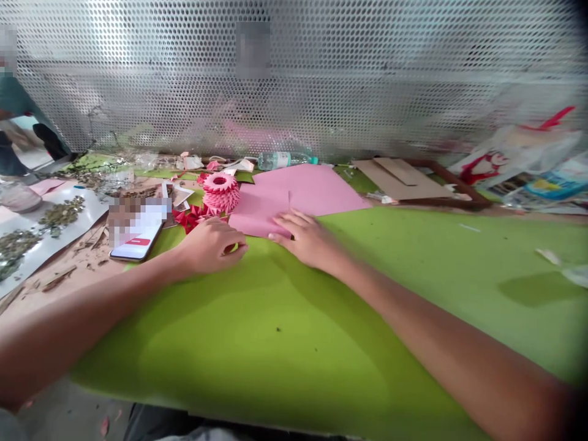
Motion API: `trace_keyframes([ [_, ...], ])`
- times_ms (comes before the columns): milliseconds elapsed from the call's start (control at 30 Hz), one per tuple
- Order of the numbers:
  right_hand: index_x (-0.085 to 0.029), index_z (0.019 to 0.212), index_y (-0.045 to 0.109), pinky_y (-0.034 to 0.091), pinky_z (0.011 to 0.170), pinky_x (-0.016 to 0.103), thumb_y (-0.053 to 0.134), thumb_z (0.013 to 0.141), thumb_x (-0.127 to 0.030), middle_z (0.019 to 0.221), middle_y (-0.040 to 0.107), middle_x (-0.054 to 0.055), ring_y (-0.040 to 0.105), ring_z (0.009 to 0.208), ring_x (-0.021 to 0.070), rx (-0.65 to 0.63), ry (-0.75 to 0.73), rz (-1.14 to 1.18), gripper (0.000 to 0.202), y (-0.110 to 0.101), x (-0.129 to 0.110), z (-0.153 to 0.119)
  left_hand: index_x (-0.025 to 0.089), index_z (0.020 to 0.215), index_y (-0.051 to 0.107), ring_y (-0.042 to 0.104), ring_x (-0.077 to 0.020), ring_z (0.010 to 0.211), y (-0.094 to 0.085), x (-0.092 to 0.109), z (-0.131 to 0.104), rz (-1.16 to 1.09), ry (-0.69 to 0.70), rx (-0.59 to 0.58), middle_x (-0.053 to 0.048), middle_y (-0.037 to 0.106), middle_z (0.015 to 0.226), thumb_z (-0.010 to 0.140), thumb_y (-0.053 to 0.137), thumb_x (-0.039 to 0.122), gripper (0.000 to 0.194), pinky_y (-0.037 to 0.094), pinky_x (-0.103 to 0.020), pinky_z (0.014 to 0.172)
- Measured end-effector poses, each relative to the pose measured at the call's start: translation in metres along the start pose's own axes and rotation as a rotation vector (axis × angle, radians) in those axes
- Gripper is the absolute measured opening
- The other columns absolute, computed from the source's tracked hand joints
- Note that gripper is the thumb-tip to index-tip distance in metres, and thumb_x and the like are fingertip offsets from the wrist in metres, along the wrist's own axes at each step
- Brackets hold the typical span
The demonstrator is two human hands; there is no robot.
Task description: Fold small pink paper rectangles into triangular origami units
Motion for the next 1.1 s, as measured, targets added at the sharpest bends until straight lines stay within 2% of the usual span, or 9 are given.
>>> trace_keyframes([
  [133,-0.014,0.108,0.075,0.047,0.1,0.05,0.056,0.095,-0.037,0.11,0.075,0.014,0.066,0.108,0.0325,0.168,-0.053,-0.03,0.032,-0.013,0.0,0.001,0.017,0.074,0.068,0.061,-0.0163,0.064,0.001,-0.001,0.0,-0.018,0.004,0.011,-0.004,0.071,0.071,0.092,0.05,0.023,0.026,0.041,-0.031,0.074],
  [300,-0.019,0.091,0.074,0.051,0.086,0.048,0.063,0.084,-0.024,0.093,0.077,0.011,0.069,0.091,0.0312,0.489,0.015,0.038,0.014,-0.037,0.017,0.002,0.017,0.072,0.067,0.062,-0.0168,0.064,0.002,-0.006,0.0,0.022,-0.019,0.068,-0.003,0.07,0.068,0.091,0.05,0.023,0.026,0.041,-0.03,0.069],
  [400,-0.022,0.09,0.071,0.053,0.084,0.045,0.067,0.079,-0.025,0.096,0.075,0.008,0.069,0.091,0.0284,0.746,0.112,0.283,0.012,-0.055,0.023,0.001,0.017,0.072,0.067,0.063,-0.0167,0.065,0.002,-0.005,0.0,0.035,-0.03,0.111,-0.003,0.071,0.07,0.091,0.051,0.023,0.026,0.041,-0.029,0.067],
  [500,-0.023,0.087,0.069,0.054,0.072,0.037,0.076,0.072,-0.029,0.085,0.071,0.004,0.066,0.078,0.022,0.839,0.24,0.742,0.018,-0.065,0.019,0.0,0.018,0.081,0.068,0.065,-0.016,0.067,0.001,-0.004,0.0,0.016,-0.053,0.145,-0.002,0.072,0.074,0.091,0.053,0.025,0.02,0.044,-0.029,0.068],
  [567,-0.025,0.086,0.069,0.054,0.062,0.032,0.081,0.066,-0.03,0.084,0.069,0.001,0.062,0.067,0.0168,0.735,0.338,1.095,0.025,-0.066,0.011,0.0,0.017,0.101,0.068,0.067,-0.0181,0.076,-0.001,-0.007,0.0,0.05,-0.06,0.234,-0.004,0.073,0.087,0.091,0.059,0.035,0.023,0.047,-0.03,0.073],
  [633,-0.025,0.087,0.071,0.051,0.053,0.026,0.084,0.063,-0.028,0.081,0.067,-0.001,0.058,0.058,0.0122,0.526,0.403,1.339,0.028,-0.063,0.001,0.0,0.016,0.123,0.061,0.066,-0.0237,0.093,-0.005,-0.013,-0.002,0.168,-0.009,0.377,-0.011,0.071,0.108,0.088,0.065,0.048,0.048,0.048,-0.035,0.081],
  [700,-0.023,0.084,0.071,0.048,0.05,0.023,0.084,0.064,-0.025,0.074,0.063,-0.003,0.056,0.055,0.0099,0.341,0.444,1.475,0.024,-0.059,-0.006,0.0,0.021,0.126,0.06,0.063,-0.0261,0.104,-0.008,-0.021,-0.004,0.32,0.11,0.473,-0.012,0.068,0.117,0.088,0.066,0.051,0.049,0.045,-0.039,0.091],
  [933,-0.02,0.073,0.069,0.049,0.053,0.022,0.074,0.074,-0.018,0.073,0.065,0.001,0.057,0.062,0.0112,0.164,0.671,1.662,0.005,-0.047,-0.005,0.003,0.036,0.137,0.054,0.054,-0.0255,0.126,-0.012,-0.022,-0.006,0.472,0.392,0.24,-0.007,0.061,0.137,0.093,0.06,0.052,0.047,0.032,-0.041,0.109],
  [1100,-0.021,0.085,0.071,0.046,0.051,0.023,0.074,0.073,-0.02,0.072,0.064,0.0,0.054,0.058,0.0112,0.077,0.599,1.574,0.013,-0.043,-0.002,0.003,0.031,0.129,0.059,0.062,-0.019,0.118,-0.014,-0.009,-0.002,0.466,0.456,0.348,-0.002,0.071,0.124,0.098,0.054,0.019,0.033,0.037,-0.037,0.106],
])
Point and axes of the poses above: each hand's wrist, its own z-axis towards the middle knuckle, its own y-axis out of the palm, x = y × z, the point moved 1 cm from there along z, towards the middle knuckle
